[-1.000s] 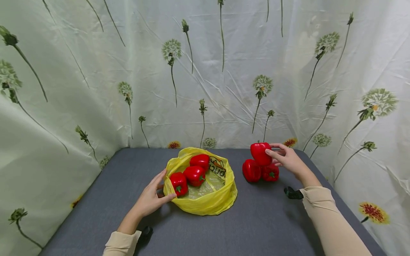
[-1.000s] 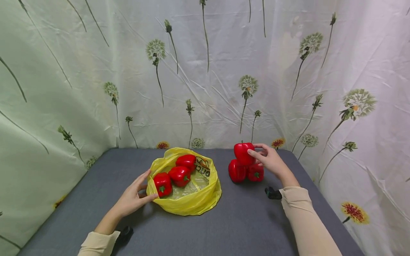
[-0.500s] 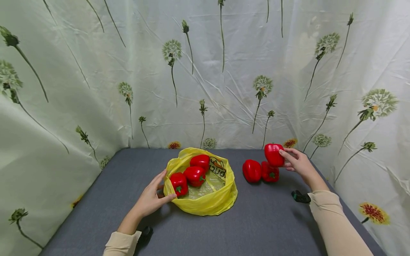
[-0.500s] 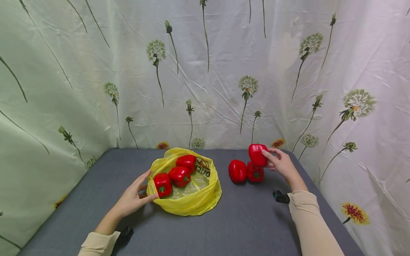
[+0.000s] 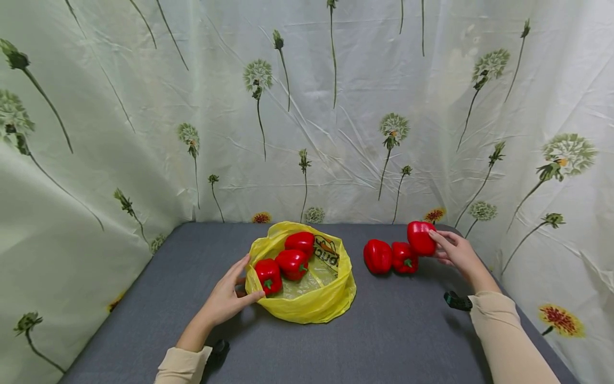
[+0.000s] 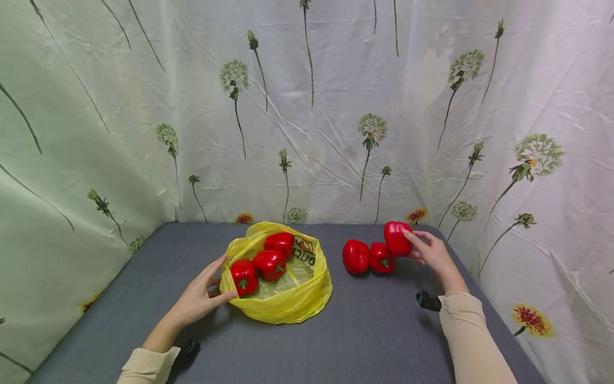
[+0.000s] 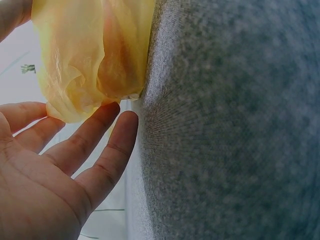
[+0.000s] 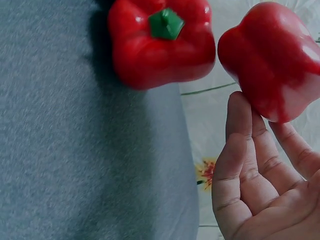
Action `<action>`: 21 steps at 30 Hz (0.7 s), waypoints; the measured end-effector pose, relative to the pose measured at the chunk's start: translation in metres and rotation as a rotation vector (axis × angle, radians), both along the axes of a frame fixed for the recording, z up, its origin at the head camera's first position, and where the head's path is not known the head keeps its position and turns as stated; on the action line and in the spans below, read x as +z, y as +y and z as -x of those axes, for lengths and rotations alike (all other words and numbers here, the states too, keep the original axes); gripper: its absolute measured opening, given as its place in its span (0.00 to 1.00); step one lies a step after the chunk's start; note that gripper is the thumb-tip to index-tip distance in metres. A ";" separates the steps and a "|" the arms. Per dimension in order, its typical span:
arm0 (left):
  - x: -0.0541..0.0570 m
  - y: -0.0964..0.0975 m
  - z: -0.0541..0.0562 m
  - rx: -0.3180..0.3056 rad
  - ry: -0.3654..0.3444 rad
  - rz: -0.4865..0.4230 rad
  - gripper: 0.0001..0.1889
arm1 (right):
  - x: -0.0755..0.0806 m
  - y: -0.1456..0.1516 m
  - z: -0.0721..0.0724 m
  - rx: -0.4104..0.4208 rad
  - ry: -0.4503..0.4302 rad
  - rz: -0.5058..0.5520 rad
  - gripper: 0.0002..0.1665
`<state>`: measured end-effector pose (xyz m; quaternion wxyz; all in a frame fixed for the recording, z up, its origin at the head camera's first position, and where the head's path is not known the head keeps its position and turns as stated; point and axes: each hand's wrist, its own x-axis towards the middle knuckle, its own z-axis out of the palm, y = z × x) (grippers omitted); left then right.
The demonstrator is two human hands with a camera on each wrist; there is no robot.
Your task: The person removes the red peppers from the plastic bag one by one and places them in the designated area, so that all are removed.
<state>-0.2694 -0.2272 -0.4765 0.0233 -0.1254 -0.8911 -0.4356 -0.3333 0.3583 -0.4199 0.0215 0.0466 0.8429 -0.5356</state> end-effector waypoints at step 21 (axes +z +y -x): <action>0.000 0.000 0.001 -0.001 0.000 0.005 0.55 | -0.013 0.013 -0.007 -0.043 -0.026 0.009 0.52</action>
